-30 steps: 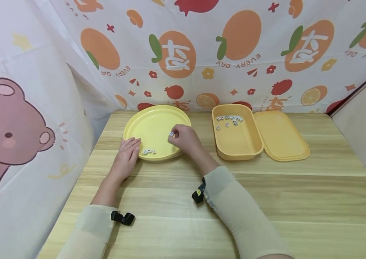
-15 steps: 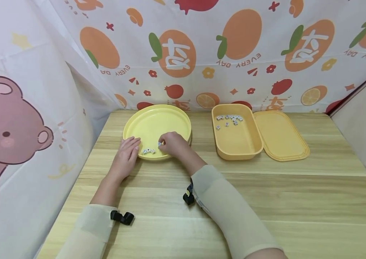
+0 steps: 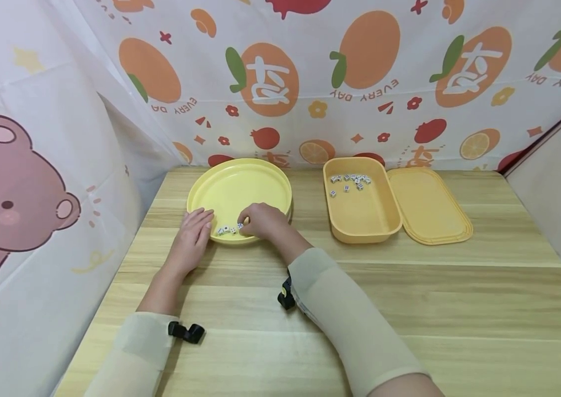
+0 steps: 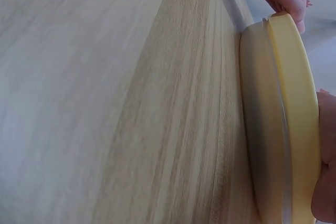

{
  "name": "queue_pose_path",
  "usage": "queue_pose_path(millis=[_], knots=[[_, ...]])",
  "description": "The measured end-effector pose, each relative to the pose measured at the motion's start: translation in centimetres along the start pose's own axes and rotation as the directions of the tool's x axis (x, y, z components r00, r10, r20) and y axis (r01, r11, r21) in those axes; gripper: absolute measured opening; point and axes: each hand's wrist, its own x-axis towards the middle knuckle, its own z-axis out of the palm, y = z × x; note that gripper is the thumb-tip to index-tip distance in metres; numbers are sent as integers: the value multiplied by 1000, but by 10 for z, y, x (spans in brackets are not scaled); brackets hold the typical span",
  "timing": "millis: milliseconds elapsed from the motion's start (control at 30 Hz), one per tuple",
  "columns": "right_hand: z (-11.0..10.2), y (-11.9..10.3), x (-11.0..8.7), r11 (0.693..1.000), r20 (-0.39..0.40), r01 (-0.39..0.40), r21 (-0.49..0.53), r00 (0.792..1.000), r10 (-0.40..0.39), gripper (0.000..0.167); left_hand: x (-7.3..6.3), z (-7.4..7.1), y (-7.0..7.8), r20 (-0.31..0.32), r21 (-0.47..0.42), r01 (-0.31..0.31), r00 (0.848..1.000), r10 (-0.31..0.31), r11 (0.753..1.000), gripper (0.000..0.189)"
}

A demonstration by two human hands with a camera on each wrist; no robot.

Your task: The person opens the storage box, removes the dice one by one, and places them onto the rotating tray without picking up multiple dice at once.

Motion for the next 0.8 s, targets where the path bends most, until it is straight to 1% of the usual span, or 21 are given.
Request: queue_pose_path(millis=[267, 533, 600, 667, 733, 800], knots=[[0, -1, 0, 1000, 20, -22, -15, 1000, 22, 21, 0, -1, 2, 16, -11, 15, 1000, -15, 1000, 39], [0, 0, 0, 1000, 12, -17, -17, 1000, 17, 30, 0, -1, 0, 11, -10, 9, 1000, -9, 1000, 39], [0, 1, -1, 1000, -6, -2, -5, 1000, 2, 31, 0, 0, 0, 10, -11, 9, 1000, -9, 1000, 39], [0, 2, -2, 1000, -41, 24, 8, 999, -23, 32, -1, 0, -1, 7, -13, 8, 1000, -8, 1000, 38], [0, 3, -4, 997, -92, 62, 39, 994, -59, 32, -1, 1, -2, 3, -12, 7, 1000, -7, 1000, 38], [-2, 4, -7, 992, -151, 106, 67, 984, -95, 31, -1, 1, -2, -3, -10, 5, 1000, -5, 1000, 38]])
